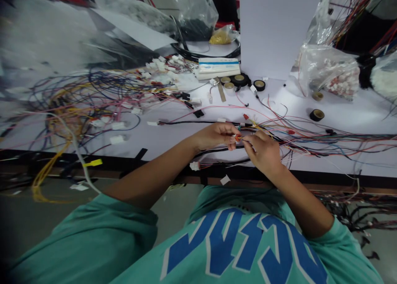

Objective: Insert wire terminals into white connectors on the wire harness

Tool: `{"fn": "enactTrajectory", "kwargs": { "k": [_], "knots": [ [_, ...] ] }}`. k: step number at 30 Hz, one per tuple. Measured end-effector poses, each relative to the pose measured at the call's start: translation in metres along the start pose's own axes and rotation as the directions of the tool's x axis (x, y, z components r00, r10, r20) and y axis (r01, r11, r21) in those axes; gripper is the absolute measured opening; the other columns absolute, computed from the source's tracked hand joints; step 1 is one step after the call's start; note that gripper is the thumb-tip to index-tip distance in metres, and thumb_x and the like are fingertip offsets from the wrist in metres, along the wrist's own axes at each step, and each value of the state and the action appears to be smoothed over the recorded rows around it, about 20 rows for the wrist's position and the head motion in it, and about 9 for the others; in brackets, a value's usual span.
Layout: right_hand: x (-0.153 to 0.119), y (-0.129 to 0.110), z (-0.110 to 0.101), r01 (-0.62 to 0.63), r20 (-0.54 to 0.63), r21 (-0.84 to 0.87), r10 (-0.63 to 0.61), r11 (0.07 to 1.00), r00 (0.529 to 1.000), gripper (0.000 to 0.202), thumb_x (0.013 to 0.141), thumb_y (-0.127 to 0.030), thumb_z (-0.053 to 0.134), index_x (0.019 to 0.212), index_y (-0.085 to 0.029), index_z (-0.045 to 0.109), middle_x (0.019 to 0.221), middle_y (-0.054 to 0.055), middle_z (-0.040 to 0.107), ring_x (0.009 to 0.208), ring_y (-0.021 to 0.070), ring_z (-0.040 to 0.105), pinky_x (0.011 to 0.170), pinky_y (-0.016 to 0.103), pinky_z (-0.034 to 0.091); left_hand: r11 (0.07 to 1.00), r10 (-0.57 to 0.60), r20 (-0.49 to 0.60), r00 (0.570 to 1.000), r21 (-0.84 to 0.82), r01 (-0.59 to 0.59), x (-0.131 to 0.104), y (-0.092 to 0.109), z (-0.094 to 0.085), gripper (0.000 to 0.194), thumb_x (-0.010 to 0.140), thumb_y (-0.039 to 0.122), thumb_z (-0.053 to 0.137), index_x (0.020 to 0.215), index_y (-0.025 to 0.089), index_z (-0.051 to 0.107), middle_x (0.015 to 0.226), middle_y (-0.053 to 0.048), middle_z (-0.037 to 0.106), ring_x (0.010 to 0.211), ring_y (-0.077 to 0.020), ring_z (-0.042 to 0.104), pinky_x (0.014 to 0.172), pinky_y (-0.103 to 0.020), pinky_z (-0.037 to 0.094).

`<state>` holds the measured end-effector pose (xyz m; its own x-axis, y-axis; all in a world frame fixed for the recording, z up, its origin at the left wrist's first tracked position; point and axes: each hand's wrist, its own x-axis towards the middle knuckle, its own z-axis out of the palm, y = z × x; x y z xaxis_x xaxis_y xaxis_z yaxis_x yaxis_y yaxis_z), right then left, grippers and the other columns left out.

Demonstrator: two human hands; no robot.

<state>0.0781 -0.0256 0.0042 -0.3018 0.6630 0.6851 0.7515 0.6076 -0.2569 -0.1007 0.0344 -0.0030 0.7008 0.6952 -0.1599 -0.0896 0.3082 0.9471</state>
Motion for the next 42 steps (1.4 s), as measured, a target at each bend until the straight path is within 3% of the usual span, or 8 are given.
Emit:
{"fn": "enactTrajectory", "kwargs": {
  "k": [8, 12, 18, 26, 30, 36, 42],
  "knots": [
    [-0.004, -0.004, 0.004, -0.006, -0.052, -0.202, -0.004, 0.979, 0.999, 0.014, 0.076, -0.017, 0.051, 0.067, -0.02, 0.062, 0.06, 0.001, 0.057, 0.056, 0.0114, 0.051, 0.052, 0.022, 0.035, 1.0, -0.001, 0.04, 0.999, 0.015, 0.001, -0.002, 0.002, 0.004, 0.042, 0.053, 0.036, 0.079, 0.077, 0.01, 0.055, 0.056, 0.003, 0.062, 0.05, -0.0081, 0.06, 0.05, -0.02, 0.049],
    [-0.004, -0.005, 0.004, -0.069, -0.021, -0.236, 0.066, 0.969, 0.998, 0.014, 0.075, -0.019, 0.051, 0.065, -0.02, 0.06, 0.059, 0.002, 0.055, 0.055, 0.0126, 0.049, 0.05, 0.024, 0.032, 0.999, 0.0, 0.04, 0.999, 0.037, -0.001, -0.002, 0.002, 0.004, 0.042, 0.053, 0.037, 0.079, 0.076, 0.01, 0.056, 0.055, 0.002, 0.062, 0.049, -0.0079, 0.059, 0.049, -0.019, 0.048],
    [0.0, -0.004, 0.003, -0.152, 0.01, -0.112, 0.154, 0.982, 0.988, 0.011, 0.072, -0.019, 0.051, 0.063, -0.02, 0.058, 0.057, 0.0, 0.051, 0.051, 0.0112, 0.044, 0.049, 0.023, 0.031, 0.998, 0.021, 0.04, 0.999, 0.06, -0.023, -0.002, 0.0, 0.004, 0.041, 0.052, 0.032, 0.08, 0.077, 0.01, 0.058, 0.058, 0.003, 0.062, 0.049, -0.0068, 0.058, 0.051, -0.02, 0.048],
    [0.005, -0.003, -0.002, -0.173, 0.077, 0.101, 0.166, 0.98, 0.983, 0.013, 0.07, -0.016, 0.05, 0.059, -0.02, 0.054, 0.051, -0.003, 0.041, 0.05, 0.0102, 0.04, 0.049, 0.022, 0.031, 0.999, 0.03, 0.029, 0.999, 0.016, -0.03, -0.002, -0.002, 0.003, 0.042, 0.05, 0.031, 0.081, 0.079, 0.01, 0.06, 0.061, 0.002, 0.063, 0.053, -0.0068, 0.059, 0.058, -0.022, 0.049],
    [0.002, -0.003, -0.002, -0.185, 0.092, 0.116, 0.175, 0.976, 0.98, 0.013, 0.072, -0.017, 0.05, 0.062, -0.021, 0.056, 0.052, -0.003, 0.042, 0.049, 0.0097, 0.041, 0.049, 0.022, 0.032, 0.999, 0.054, 0.021, 0.998, -0.006, -0.054, 0.0, -0.005, 0.004, 0.042, 0.049, 0.031, 0.081, 0.077, 0.01, 0.059, 0.065, 0.002, 0.064, 0.057, -0.0077, 0.061, 0.061, -0.022, 0.05],
    [-0.008, -0.004, 0.002, -0.12, -0.016, 0.049, 0.121, 0.992, 0.992, 0.013, 0.076, -0.018, 0.051, 0.067, -0.022, 0.059, 0.058, -0.002, 0.052, 0.051, 0.0099, 0.047, 0.05, 0.022, 0.037, 0.997, 0.074, 0.004, 0.997, -0.016, -0.074, 0.0, -0.003, 0.007, 0.041, 0.048, 0.03, 0.082, 0.075, 0.01, 0.058, 0.067, 0.002, 0.063, 0.063, -0.0081, 0.061, 0.067, -0.024, 0.051],
    [-0.012, -0.005, 0.004, -0.081, -0.034, 0.004, 0.081, 0.997, 0.996, 0.014, 0.078, -0.017, 0.051, 0.07, -0.022, 0.061, 0.06, -0.001, 0.055, 0.053, 0.0099, 0.049, 0.052, 0.022, 0.038, 0.994, 0.107, -0.012, 0.994, 0.008, -0.107, -0.001, -0.001, 0.009, 0.038, 0.049, 0.027, 0.081, 0.075, 0.01, 0.058, 0.066, 0.002, 0.062, 0.063, -0.0072, 0.06, 0.068, -0.025, 0.051]
  ]
}}
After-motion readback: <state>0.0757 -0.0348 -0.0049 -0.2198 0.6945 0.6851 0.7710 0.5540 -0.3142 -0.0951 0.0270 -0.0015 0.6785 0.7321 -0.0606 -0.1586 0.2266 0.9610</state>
